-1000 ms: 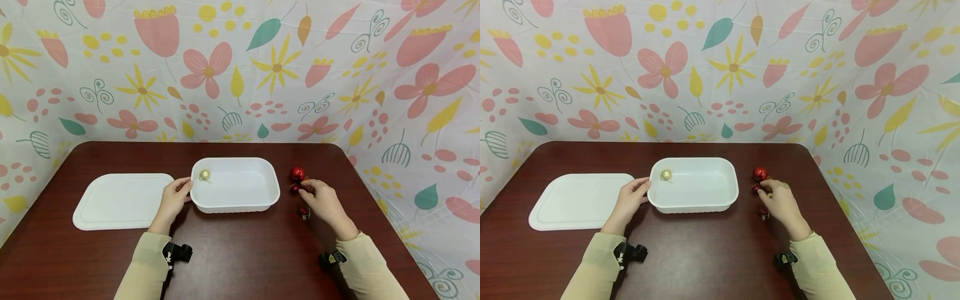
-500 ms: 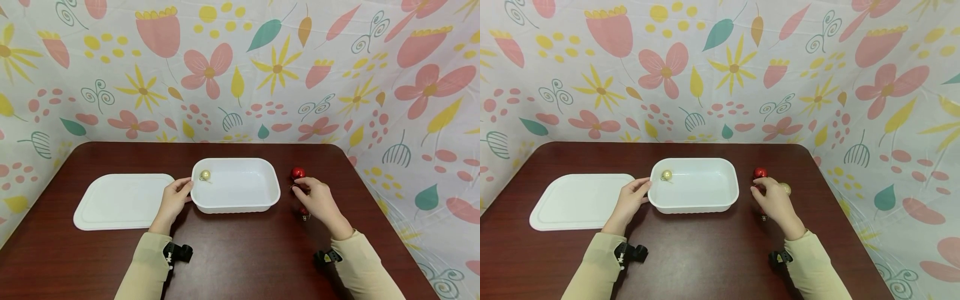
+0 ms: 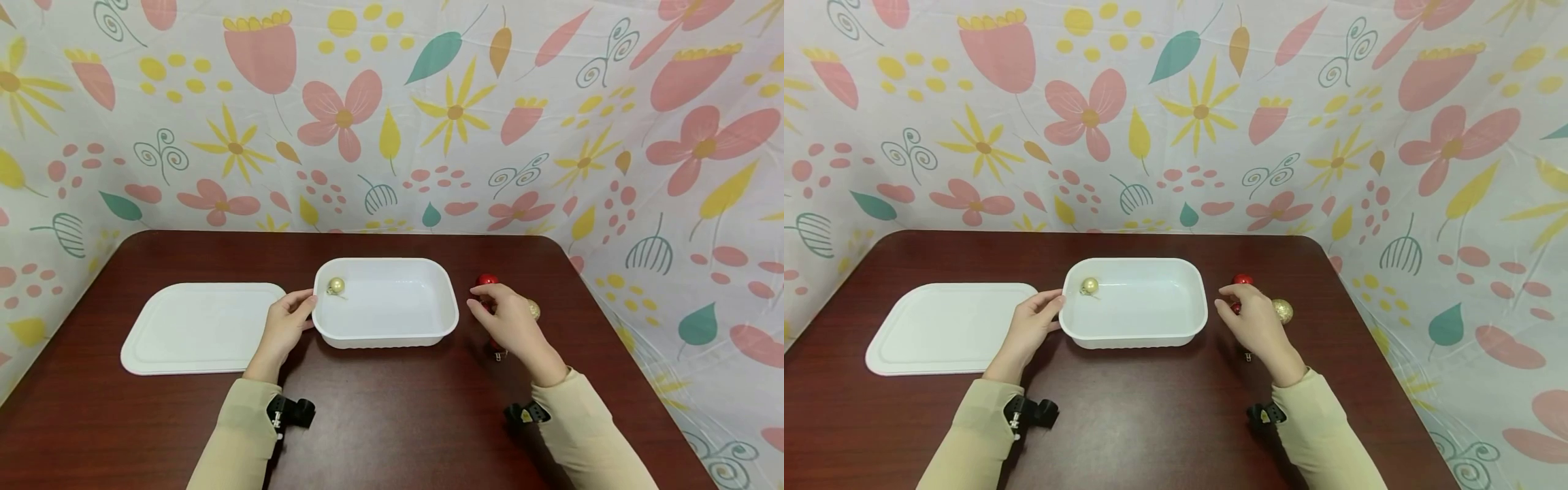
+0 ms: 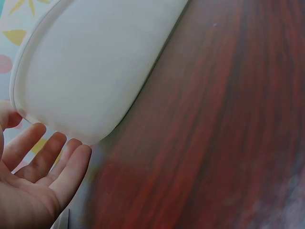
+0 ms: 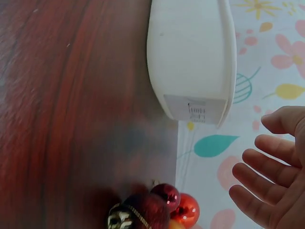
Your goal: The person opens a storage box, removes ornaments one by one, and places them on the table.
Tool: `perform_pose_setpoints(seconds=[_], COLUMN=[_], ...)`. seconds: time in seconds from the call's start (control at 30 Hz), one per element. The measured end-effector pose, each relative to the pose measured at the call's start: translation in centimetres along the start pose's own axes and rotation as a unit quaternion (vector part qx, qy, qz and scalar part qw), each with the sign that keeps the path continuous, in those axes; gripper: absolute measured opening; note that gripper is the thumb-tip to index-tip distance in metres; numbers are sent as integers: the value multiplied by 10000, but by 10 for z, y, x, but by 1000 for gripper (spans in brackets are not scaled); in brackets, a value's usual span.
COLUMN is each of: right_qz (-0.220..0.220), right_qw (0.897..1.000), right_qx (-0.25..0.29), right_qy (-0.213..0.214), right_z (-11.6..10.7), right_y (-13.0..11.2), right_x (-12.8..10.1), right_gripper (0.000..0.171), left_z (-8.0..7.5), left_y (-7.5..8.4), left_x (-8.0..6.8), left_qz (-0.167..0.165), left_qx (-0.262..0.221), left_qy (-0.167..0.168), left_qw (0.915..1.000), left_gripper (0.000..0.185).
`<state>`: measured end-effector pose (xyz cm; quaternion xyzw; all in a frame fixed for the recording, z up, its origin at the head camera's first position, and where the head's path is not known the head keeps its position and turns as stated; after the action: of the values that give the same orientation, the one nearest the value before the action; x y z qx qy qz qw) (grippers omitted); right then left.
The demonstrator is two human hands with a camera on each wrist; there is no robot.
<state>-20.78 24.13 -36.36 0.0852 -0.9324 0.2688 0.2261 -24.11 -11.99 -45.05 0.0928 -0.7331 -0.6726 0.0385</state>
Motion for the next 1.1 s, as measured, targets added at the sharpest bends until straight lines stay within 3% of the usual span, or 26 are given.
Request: perform_pose_setpoints(seconds=[0.63, 1.1], right_qz=[-168, -342], right_qw=[9982, 9971], right_qx=[529, 615], right_qy=[-206, -272], right_z=[21, 42], right_y=[-33, -54], right_x=[15, 24], right_gripper=[27, 27], left_z=[0, 0], left_y=[0, 0], left_x=[0, 0], left_qz=[-18, -35], left_qx=[-31, -38], left_qy=[-6, 15], left_qw=[10000, 10000], left_gripper=[38, 37])
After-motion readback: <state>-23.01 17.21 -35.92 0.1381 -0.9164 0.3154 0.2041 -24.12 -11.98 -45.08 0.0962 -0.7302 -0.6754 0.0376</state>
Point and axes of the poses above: each hand's wrist, its own x-axis towards the middle knuckle, its own z-axis out of the palm, y = z × x, the point moved 5 cm from there along x, towards the middle knuckle, and after that the axes turned 10 degrees about y, right-handed, at the moved point
